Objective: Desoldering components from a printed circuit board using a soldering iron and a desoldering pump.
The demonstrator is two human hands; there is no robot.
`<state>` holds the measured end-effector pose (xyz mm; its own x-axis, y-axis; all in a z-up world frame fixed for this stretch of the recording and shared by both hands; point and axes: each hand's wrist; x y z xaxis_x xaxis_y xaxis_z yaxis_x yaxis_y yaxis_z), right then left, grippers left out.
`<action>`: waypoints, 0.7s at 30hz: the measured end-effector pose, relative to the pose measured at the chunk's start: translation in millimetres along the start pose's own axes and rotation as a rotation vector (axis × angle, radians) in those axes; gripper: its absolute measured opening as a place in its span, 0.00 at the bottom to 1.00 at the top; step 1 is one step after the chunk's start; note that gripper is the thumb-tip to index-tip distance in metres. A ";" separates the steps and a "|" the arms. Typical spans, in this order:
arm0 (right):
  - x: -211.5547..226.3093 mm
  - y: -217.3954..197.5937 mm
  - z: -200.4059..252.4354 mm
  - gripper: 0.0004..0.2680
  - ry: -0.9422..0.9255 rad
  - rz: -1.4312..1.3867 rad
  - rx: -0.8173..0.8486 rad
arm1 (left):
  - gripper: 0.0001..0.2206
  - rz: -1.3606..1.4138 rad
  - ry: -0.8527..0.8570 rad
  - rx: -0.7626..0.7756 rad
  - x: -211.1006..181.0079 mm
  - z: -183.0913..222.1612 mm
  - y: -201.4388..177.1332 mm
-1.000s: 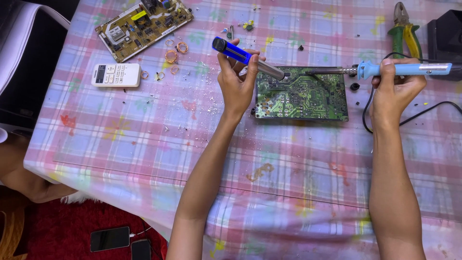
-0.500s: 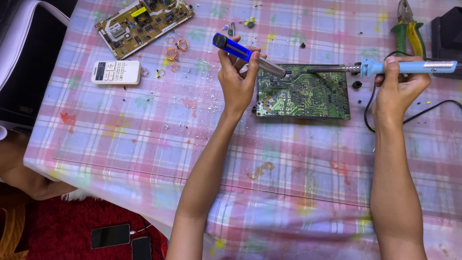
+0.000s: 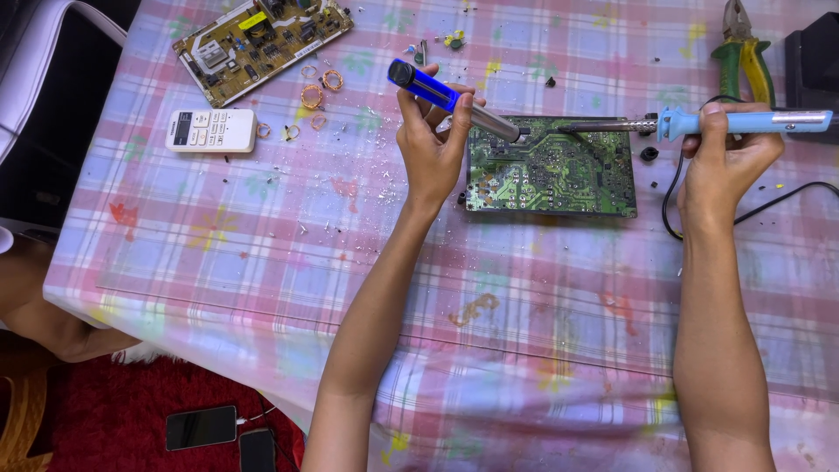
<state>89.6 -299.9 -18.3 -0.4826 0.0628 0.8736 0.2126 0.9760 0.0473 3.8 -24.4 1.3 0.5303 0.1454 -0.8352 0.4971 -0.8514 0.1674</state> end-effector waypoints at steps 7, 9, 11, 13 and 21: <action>4.6 1.8 1.1 0.05 0.002 0.012 -0.004 | 0.16 -0.017 0.002 -0.003 1.2 0.3 -0.3; 9.5 3.5 2.4 0.05 0.013 0.009 0.008 | 0.16 -0.002 -0.003 0.007 1.3 0.4 -0.5; 12.2 3.9 3.1 0.05 -0.004 0.017 0.026 | 0.16 -0.014 0.002 0.005 2.4 0.0 -0.5; 16.9 3.3 3.9 0.05 -0.023 0.025 0.042 | 0.16 -0.026 0.008 0.005 2.5 -0.1 -0.2; 66.0 17.8 -21.4 0.03 -0.225 0.497 0.378 | 0.15 -0.051 0.008 -0.022 0.4 -2.9 -2.7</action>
<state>79.7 -282.9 50.5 -0.5786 0.5268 0.6226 0.1631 0.8227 -0.5445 4.6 -20.6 2.1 0.5093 0.1923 -0.8388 0.5388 -0.8313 0.1365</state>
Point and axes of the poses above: each hand's wrist, its own z-axis away from the middle knuckle, its own y-axis out of the palm, x = y × z, and after that the axes turned 2 degrees about -x, right-handed
